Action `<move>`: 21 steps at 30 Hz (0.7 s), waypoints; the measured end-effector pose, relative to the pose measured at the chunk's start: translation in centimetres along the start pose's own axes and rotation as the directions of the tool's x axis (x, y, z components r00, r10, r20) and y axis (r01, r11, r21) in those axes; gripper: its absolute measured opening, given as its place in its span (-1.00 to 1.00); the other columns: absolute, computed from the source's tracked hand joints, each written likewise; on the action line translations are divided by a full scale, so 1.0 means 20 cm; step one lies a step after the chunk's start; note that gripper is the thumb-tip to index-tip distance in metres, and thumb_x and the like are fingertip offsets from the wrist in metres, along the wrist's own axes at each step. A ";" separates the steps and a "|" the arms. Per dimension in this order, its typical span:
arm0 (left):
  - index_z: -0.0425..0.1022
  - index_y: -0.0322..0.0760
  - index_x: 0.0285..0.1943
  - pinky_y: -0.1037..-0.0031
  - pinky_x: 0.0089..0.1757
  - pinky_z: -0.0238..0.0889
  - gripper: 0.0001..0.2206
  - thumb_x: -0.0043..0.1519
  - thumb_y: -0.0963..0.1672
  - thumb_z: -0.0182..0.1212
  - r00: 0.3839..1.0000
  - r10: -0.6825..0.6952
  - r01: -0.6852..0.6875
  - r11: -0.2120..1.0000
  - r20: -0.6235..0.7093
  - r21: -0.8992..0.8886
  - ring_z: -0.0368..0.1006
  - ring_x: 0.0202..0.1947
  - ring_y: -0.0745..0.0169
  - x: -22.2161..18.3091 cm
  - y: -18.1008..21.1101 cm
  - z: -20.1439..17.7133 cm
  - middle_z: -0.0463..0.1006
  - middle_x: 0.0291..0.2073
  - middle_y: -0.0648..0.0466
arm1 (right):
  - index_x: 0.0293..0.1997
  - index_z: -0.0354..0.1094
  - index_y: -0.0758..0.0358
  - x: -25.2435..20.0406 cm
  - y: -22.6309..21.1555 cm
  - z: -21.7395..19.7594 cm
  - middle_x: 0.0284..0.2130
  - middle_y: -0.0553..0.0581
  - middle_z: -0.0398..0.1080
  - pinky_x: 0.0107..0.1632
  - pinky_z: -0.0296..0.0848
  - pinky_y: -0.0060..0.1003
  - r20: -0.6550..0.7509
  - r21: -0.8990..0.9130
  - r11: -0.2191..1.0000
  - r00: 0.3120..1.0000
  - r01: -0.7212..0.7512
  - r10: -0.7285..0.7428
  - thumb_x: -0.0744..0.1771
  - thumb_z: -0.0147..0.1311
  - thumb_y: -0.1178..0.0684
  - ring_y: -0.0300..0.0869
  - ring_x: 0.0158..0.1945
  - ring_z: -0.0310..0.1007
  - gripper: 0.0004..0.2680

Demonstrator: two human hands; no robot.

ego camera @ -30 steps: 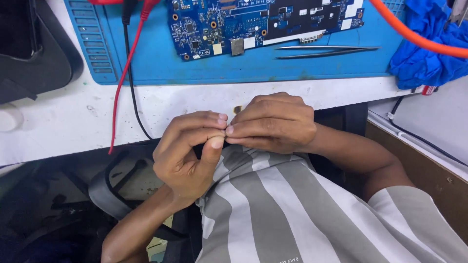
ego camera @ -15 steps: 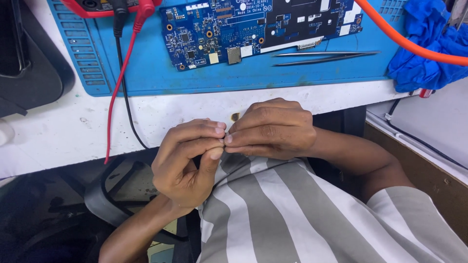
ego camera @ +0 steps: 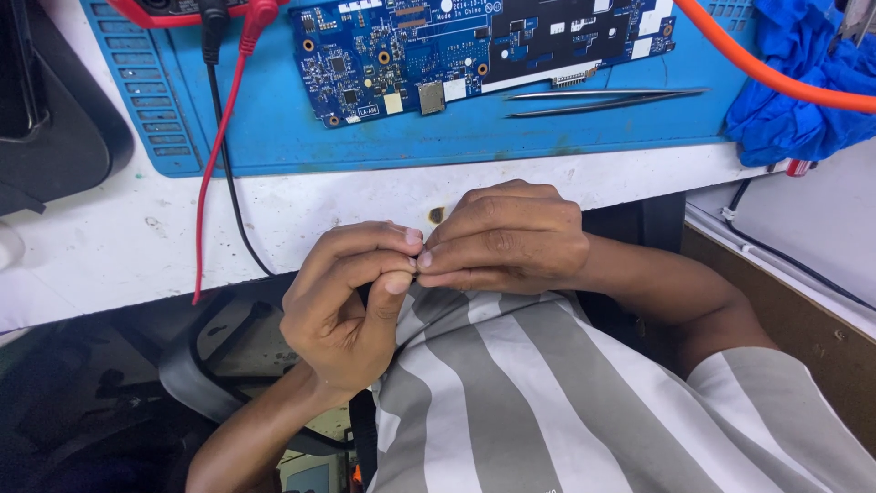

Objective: Cleaning a small electronic component with liquid at a repair station

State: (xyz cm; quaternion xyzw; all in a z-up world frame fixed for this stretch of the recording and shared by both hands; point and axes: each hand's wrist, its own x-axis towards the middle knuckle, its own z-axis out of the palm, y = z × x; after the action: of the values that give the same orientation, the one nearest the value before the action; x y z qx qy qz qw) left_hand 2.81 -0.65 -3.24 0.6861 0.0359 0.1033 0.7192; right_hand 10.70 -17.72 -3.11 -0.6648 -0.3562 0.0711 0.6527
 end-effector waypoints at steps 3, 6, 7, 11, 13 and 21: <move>0.60 -0.52 -0.30 0.15 -0.14 0.55 -0.81 0.32 -0.20 0.20 1.000 0.003 -0.003 1.000 0.004 0.000 0.66 -0.19 -0.21 0.00 0.00 0.00 0.63 -0.29 -0.19 | -0.13 0.55 0.31 -0.01 0.01 0.00 -0.36 0.18 0.55 -0.43 0.63 -0.27 -0.001 0.016 1.000 1.000 0.004 -0.004 0.28 0.30 0.23 -0.15 -0.48 0.57 -0.88; 0.59 -0.52 -0.31 0.16 -0.14 0.54 -0.82 0.31 -0.20 0.21 1.000 -0.016 0.016 1.000 -0.003 -0.019 0.66 -0.18 -0.20 0.00 0.01 0.01 0.63 -0.30 -0.19 | -0.15 0.56 0.31 -0.01 0.00 0.00 -0.38 0.18 0.55 -0.45 0.62 -0.28 -0.012 0.021 1.000 1.000 -0.019 0.019 0.27 0.32 0.23 -0.15 -0.49 0.56 -0.88; 0.59 -0.52 -0.31 0.16 -0.14 0.54 -0.82 0.31 -0.20 0.21 1.000 -0.014 0.014 1.000 -0.001 -0.020 0.66 -0.18 -0.20 0.01 0.01 0.00 0.63 -0.30 -0.19 | -0.15 0.56 0.31 -0.01 0.00 0.00 -0.38 0.18 0.55 -0.45 0.62 -0.28 -0.013 0.019 1.000 1.000 -0.018 0.018 0.27 0.32 0.23 -0.15 -0.49 0.56 -0.88; 0.59 -0.52 -0.30 0.14 -0.11 0.54 -0.83 0.31 -0.21 0.21 0.998 -0.056 0.056 0.998 0.026 -0.035 0.65 -0.16 -0.18 0.02 0.03 0.00 0.63 -0.29 -0.19 | -0.15 0.56 0.32 -0.02 0.00 0.00 -0.37 0.17 0.55 -0.45 0.61 -0.29 -0.013 0.049 0.998 0.999 -0.044 0.045 0.28 0.32 0.22 -0.14 -0.49 0.56 -0.89; 0.59 -0.51 -0.29 0.13 -0.10 0.54 -0.83 0.31 -0.21 0.21 0.997 -0.065 0.067 0.997 0.030 -0.039 0.65 -0.15 -0.18 0.02 0.03 0.00 0.63 -0.28 -0.19 | -0.15 0.55 0.32 -0.02 0.01 0.00 -0.37 0.17 0.56 -0.45 0.61 -0.29 -0.013 0.058 0.997 0.999 -0.052 0.053 0.28 0.32 0.22 -0.14 -0.49 0.56 -0.88; 0.59 -0.51 -0.29 0.11 -0.07 0.54 -0.82 0.32 -0.21 0.20 0.995 -0.085 0.087 0.995 0.047 -0.042 0.64 -0.13 -0.24 0.01 0.03 -0.01 0.62 -0.28 -0.19 | -0.15 0.56 0.29 -0.02 0.01 0.00 -0.39 0.15 0.55 -0.47 0.60 -0.30 -0.005 0.052 0.997 0.998 -0.058 0.058 0.27 0.33 0.21 -0.14 -0.50 0.55 -0.87</move>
State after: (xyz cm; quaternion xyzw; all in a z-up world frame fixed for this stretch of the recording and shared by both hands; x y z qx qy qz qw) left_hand 2.85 -0.33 -2.71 0.6702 0.0471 0.0576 0.7384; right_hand 10.43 -17.95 -3.41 -0.6580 -0.3326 0.0968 0.6686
